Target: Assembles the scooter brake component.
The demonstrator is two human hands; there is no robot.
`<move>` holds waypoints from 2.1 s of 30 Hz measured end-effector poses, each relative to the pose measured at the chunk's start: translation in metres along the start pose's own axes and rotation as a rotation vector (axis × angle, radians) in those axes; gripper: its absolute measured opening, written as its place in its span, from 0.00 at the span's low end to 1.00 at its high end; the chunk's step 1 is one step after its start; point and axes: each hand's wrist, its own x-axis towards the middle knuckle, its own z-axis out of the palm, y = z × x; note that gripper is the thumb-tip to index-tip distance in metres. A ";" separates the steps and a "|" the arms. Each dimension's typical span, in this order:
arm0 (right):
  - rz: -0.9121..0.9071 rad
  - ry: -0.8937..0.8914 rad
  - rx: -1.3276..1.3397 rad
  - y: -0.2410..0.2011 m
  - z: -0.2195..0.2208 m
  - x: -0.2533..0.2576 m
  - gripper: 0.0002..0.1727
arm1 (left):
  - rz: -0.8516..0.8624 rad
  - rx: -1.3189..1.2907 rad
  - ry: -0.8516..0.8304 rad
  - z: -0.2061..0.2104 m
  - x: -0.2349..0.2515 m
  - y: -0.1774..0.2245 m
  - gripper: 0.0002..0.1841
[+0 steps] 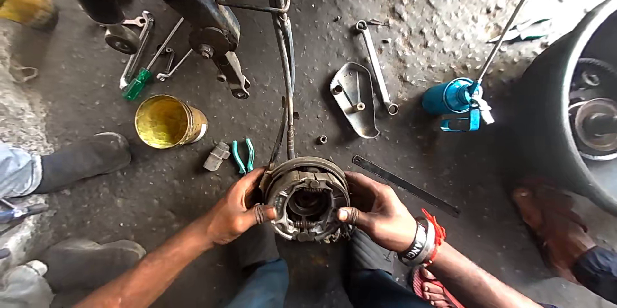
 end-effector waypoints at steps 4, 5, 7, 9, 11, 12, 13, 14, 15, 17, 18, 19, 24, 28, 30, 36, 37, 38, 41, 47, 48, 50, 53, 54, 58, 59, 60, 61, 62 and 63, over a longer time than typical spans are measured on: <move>-0.005 0.008 0.004 0.003 -0.004 0.000 0.35 | -0.024 0.018 0.055 0.006 0.000 0.000 0.41; -0.014 -0.013 0.008 0.004 -0.006 0.000 0.37 | -0.039 -0.008 0.019 0.004 0.001 0.002 0.42; -0.006 -0.040 0.021 0.003 -0.006 -0.001 0.39 | -0.041 -0.050 -0.064 -0.002 0.003 0.002 0.45; 0.007 -0.026 0.012 0.003 -0.002 -0.001 0.40 | -0.044 -0.044 -0.057 -0.003 0.003 0.001 0.45; -0.006 0.015 0.002 0.004 0.001 0.001 0.37 | -0.066 -0.012 0.024 0.001 0.002 0.003 0.41; -0.009 0.049 -0.004 0.005 0.003 0.003 0.35 | -0.070 0.009 0.065 0.004 0.001 0.005 0.39; -0.003 0.071 -0.006 0.006 0.004 0.004 0.35 | -0.067 0.028 0.088 0.006 0.000 0.006 0.37; 0.000 0.075 -0.006 0.006 0.004 0.004 0.34 | -0.061 0.033 0.095 0.008 -0.002 0.006 0.38; -0.006 0.059 -0.003 0.006 0.002 0.005 0.35 | -0.050 0.023 0.090 0.009 -0.003 0.005 0.40; -0.045 -0.012 -0.005 0.006 -0.006 0.003 0.38 | -0.021 -0.016 0.034 0.007 -0.003 0.001 0.46; -0.067 -0.036 -0.011 0.006 -0.009 0.002 0.40 | -0.017 -0.015 0.019 0.007 -0.002 -0.001 0.47; -0.084 -0.038 -0.031 0.008 -0.009 0.002 0.39 | -0.026 0.015 0.022 0.006 -0.001 -0.001 0.45; -0.127 0.105 -0.082 0.026 -0.004 0.007 0.38 | -0.119 0.063 0.085 0.011 -0.001 0.009 0.31; -0.036 0.083 -0.109 0.027 -0.010 0.014 0.42 | -0.194 0.054 0.005 0.006 0.010 0.009 0.38; 0.020 0.099 -0.136 0.027 -0.007 0.021 0.46 | -0.177 0.078 0.046 0.005 0.016 0.002 0.39; 0.142 0.098 -0.069 0.034 -0.015 0.038 0.49 | -0.058 0.291 0.097 -0.017 0.048 -0.015 0.43; 0.158 0.091 -0.057 0.034 -0.017 0.035 0.49 | -0.036 0.321 0.116 -0.019 0.053 -0.016 0.43; 0.167 0.076 -0.037 0.036 -0.019 0.031 0.49 | -0.027 0.354 0.149 -0.018 0.057 -0.016 0.42; 0.152 0.001 0.036 0.047 -0.018 0.018 0.48 | -0.088 0.466 0.229 -0.007 0.059 -0.014 0.46; 0.150 -0.195 -0.007 0.047 0.004 0.000 0.40 | 0.009 0.482 0.418 -0.026 0.017 -0.037 0.28; 0.149 -0.220 -0.025 0.044 0.007 -0.001 0.39 | 0.009 0.468 0.547 -0.036 0.008 -0.046 0.22; 0.149 -0.245 -0.048 0.041 0.010 -0.001 0.37 | -0.050 0.416 0.828 -0.059 -0.005 -0.061 0.14; 0.157 -0.259 -0.072 0.039 0.009 0.000 0.34 | -0.342 0.262 1.059 -0.099 -0.009 -0.073 0.21; 0.159 -0.257 -0.077 0.038 0.007 0.001 0.34 | -0.428 0.222 1.072 -0.112 -0.007 -0.077 0.28; 0.143 -0.232 -0.078 0.034 0.001 0.004 0.34 | -0.439 0.462 1.046 -0.148 0.014 -0.089 0.52; 0.135 -0.227 -0.075 0.033 -0.001 0.004 0.34 | -0.342 0.511 1.059 -0.155 0.021 -0.092 0.56; 0.127 -0.223 -0.074 0.034 -0.001 0.005 0.34 | -0.232 0.536 1.068 -0.162 0.028 -0.095 0.61; 0.118 -0.212 -0.076 0.034 -0.001 0.005 0.34 | -0.131 0.550 1.075 -0.167 0.035 -0.095 0.65; 0.109 -0.201 -0.080 0.035 -0.001 0.005 0.34 | -0.039 0.555 1.073 -0.170 0.042 -0.092 0.68; 0.105 -0.187 -0.084 0.034 -0.001 0.004 0.34 | 0.046 0.568 1.067 -0.171 0.048 -0.088 0.69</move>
